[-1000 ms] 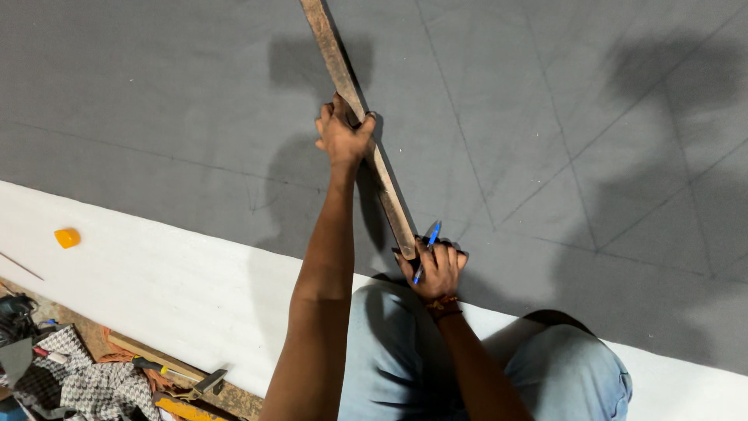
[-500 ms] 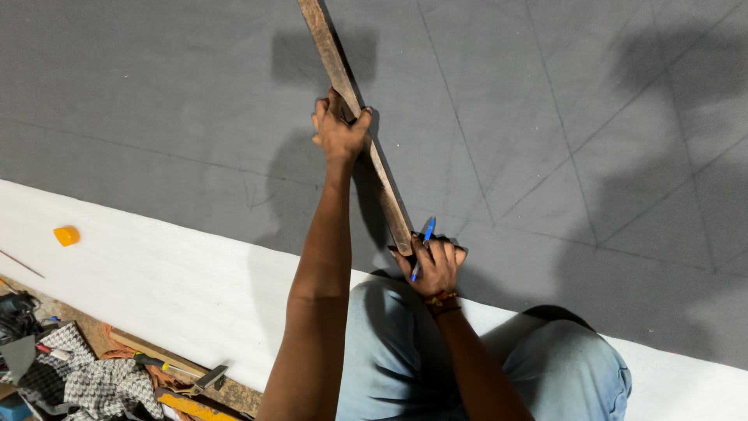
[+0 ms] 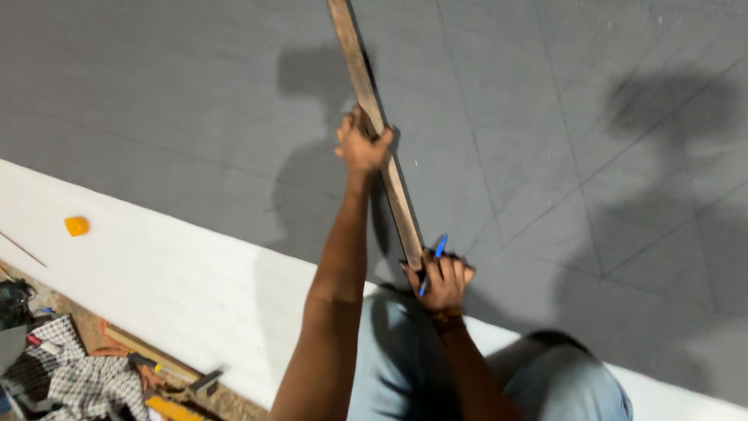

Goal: The person kneels on the floor beside a large gray fabric panel laid over white sheeting and marks straight guide lines on the fabric. They hold a long wooden straightedge against the fabric, reposition it across the panel, and draw lines along it with a blue pen, working across different areas of the fabric.

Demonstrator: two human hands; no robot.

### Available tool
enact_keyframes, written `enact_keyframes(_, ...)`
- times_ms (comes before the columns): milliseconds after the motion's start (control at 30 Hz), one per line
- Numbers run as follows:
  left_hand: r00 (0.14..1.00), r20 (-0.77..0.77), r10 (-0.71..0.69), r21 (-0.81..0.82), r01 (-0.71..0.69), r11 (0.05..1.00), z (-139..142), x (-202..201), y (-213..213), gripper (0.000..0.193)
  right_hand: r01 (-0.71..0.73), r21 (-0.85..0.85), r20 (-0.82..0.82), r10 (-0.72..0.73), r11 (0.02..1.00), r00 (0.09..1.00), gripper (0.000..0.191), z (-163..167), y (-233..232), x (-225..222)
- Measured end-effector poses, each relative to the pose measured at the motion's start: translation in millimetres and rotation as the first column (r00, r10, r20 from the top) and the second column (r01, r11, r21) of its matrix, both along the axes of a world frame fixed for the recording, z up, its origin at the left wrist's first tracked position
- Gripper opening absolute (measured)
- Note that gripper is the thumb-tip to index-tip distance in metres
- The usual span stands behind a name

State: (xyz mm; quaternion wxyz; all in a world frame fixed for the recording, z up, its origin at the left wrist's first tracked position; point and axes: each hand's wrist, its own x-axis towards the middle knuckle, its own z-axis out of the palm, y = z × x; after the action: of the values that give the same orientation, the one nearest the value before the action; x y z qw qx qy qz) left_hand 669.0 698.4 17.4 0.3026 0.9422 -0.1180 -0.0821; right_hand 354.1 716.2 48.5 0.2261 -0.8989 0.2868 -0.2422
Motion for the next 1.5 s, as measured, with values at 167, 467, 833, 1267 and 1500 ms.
enact_keyframes(167,1.000,0.003,-0.012,0.003,0.012,1.000,-4,3,2,0.095,0.018,-0.041,0.054,-0.016,0.999,0.998,0.046,5,1,6)
enact_keyframes(467,0.997,-0.077,0.009,0.032,-0.006,0.999,-9,2,3,0.097,0.022,-0.045,0.014,-0.021,0.999,1.000,0.046,-1,5,5)
enact_keyframes(833,0.962,-0.061,-0.265,0.253,0.272,0.928,48,25,8,0.099,-0.034,0.128,0.204,0.007,0.991,0.979,0.044,16,-12,6)
enact_keyframes(1267,0.817,-0.506,-0.274,0.491,0.535,0.688,85,47,-18,0.121,-0.379,0.666,0.482,0.018,0.642,0.876,0.017,5,-190,315)
enact_keyframes(1500,0.807,-0.518,-0.284,0.398,0.521,0.755,80,49,-16,0.101,-0.335,0.603,0.350,0.137,0.724,0.927,0.019,-26,-214,480)
